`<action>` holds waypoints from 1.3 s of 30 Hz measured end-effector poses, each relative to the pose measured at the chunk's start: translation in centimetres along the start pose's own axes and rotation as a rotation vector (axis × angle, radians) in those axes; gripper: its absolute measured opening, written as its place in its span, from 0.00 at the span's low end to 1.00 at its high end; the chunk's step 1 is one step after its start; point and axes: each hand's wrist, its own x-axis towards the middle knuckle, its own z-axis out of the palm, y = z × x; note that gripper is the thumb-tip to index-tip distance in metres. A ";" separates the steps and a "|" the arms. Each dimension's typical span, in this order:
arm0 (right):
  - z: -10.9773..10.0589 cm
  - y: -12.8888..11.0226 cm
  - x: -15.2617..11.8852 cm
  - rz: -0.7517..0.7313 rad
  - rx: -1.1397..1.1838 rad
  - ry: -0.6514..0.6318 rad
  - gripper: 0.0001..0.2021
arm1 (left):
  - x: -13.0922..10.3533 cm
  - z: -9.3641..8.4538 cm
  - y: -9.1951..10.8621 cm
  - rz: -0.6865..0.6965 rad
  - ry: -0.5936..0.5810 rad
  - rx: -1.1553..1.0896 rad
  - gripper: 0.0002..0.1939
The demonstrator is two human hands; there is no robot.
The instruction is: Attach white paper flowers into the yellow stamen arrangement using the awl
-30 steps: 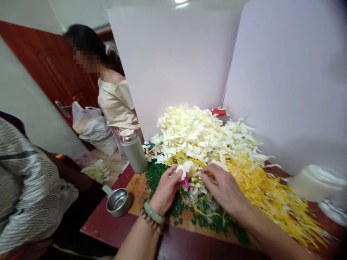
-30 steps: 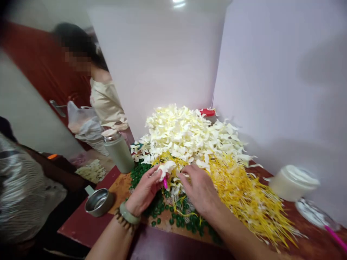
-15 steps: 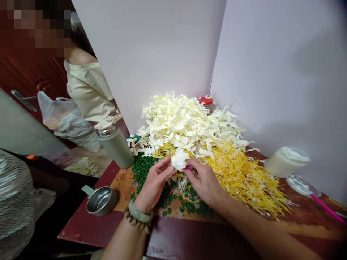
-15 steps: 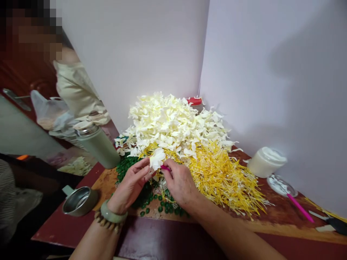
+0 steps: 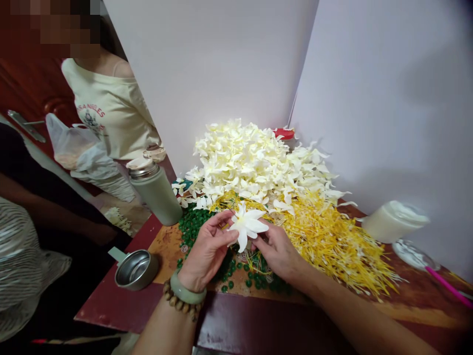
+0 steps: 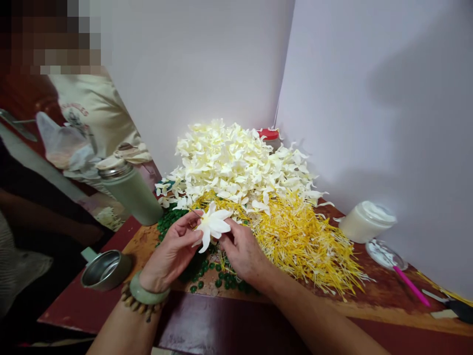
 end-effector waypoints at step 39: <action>-1.0 -1.5 -0.4 -0.301 -0.476 0.397 0.06 | 0.4 0.2 -0.6 -0.069 0.025 0.155 0.04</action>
